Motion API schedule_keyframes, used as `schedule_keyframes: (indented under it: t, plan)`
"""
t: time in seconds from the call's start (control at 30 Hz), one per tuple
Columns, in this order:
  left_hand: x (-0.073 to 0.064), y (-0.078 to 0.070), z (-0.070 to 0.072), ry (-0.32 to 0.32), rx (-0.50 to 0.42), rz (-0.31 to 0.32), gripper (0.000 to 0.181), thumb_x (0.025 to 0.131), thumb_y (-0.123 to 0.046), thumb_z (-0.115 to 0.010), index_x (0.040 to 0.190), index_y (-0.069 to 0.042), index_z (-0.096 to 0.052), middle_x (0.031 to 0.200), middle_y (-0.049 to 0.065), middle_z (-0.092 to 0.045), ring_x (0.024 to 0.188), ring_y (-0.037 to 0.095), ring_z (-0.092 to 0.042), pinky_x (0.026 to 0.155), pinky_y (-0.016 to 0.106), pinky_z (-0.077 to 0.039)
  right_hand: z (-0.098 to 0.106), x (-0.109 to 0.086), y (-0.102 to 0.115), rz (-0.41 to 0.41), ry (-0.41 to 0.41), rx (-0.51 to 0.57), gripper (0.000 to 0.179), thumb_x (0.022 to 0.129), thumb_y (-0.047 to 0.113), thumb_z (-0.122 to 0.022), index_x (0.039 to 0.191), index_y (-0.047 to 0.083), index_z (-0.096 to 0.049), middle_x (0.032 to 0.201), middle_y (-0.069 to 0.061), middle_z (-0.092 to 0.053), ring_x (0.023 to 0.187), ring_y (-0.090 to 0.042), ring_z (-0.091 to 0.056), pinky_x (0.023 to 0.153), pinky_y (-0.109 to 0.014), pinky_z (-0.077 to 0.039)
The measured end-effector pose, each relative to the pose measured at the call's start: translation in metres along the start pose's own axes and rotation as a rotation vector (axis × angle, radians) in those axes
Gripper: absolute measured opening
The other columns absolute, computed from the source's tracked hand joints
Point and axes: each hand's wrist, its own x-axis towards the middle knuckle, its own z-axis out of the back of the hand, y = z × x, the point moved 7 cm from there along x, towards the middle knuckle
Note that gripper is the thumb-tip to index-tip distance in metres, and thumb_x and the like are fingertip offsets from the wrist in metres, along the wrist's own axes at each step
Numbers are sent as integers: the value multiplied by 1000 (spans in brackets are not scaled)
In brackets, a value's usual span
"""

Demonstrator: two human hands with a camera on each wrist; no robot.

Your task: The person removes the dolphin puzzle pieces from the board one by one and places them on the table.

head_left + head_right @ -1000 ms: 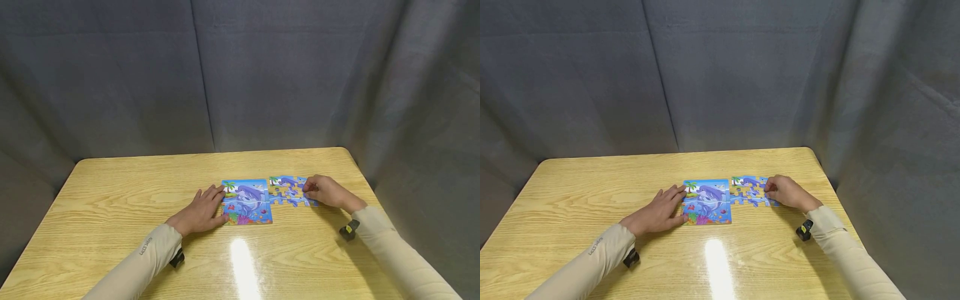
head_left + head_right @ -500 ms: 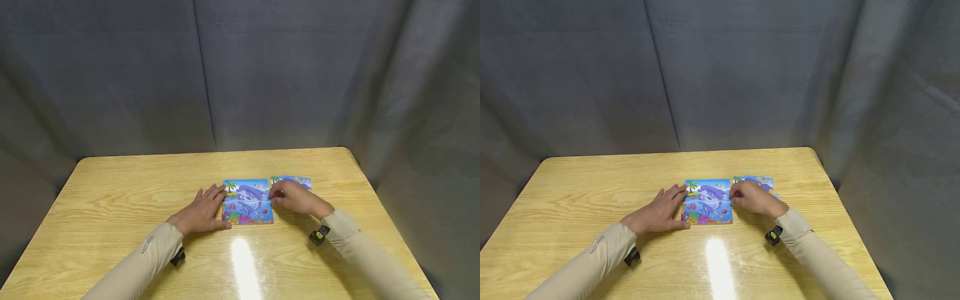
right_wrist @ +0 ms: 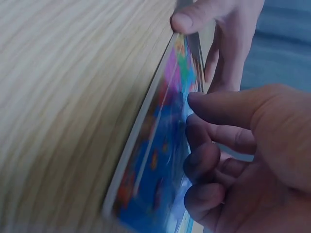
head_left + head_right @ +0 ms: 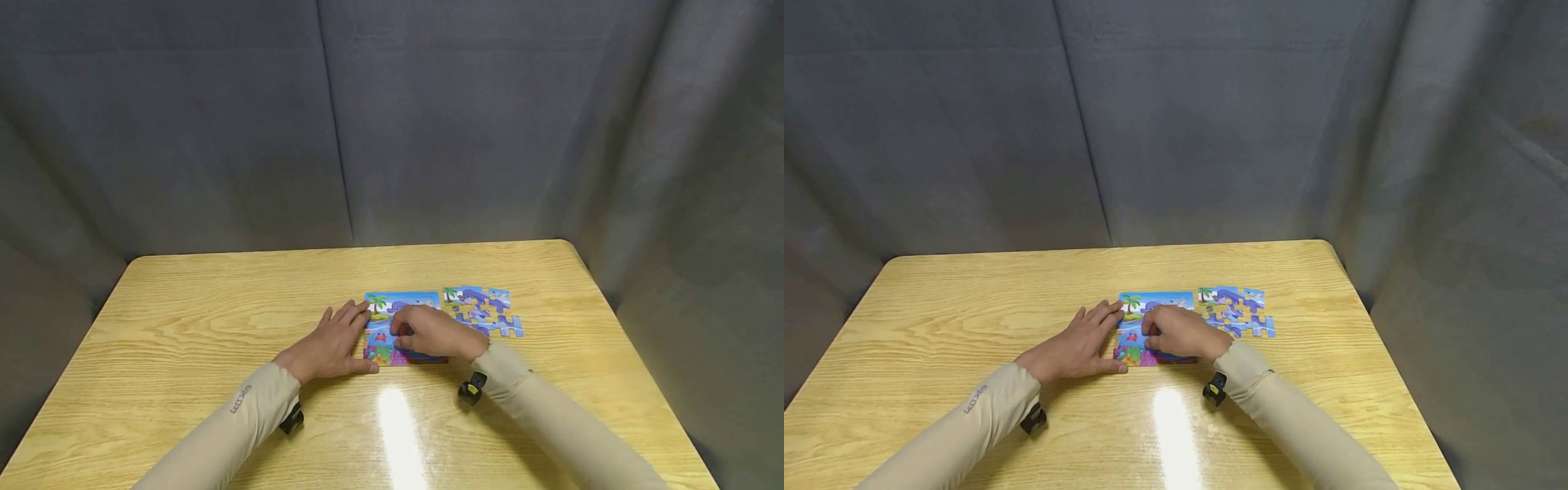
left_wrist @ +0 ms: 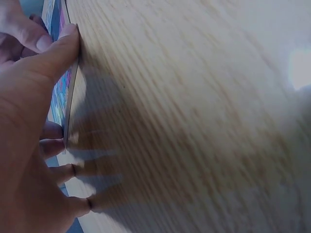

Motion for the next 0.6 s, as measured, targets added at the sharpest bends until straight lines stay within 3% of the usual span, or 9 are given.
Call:
schedule_keyframes:
  t: [0.2,0.4,0.6]
  plan:
    - [0,0,1,-4,2,-1,104,96,-65,-70,167,0,-30,179,17,-19,167,44,-14,129,74,-17,-4,9,13,-49,17,-18,12,102,17,-73,111,8,-75,102,-2,-71,77,-10,-58,73,-29,-52]
    - [0,0,2,-5,21,-3,105,95,-64,-71,167,1,-30,179,18,-21,167,45,-15,129,75,-18,-9,13,16,-114,40,-69,24,94,26,-84,108,9,-74,91,1,-70,77,-12,-59,71,-30,-50]
    - [-1,-1,2,-10,9,-6,104,96,-63,-72,166,2,-31,178,18,-22,166,45,-16,128,75,-18,-13,14,10,-179,59,16,28,92,23,-87,108,10,-68,91,1,-66,73,-13,-55,67,-28,-46]
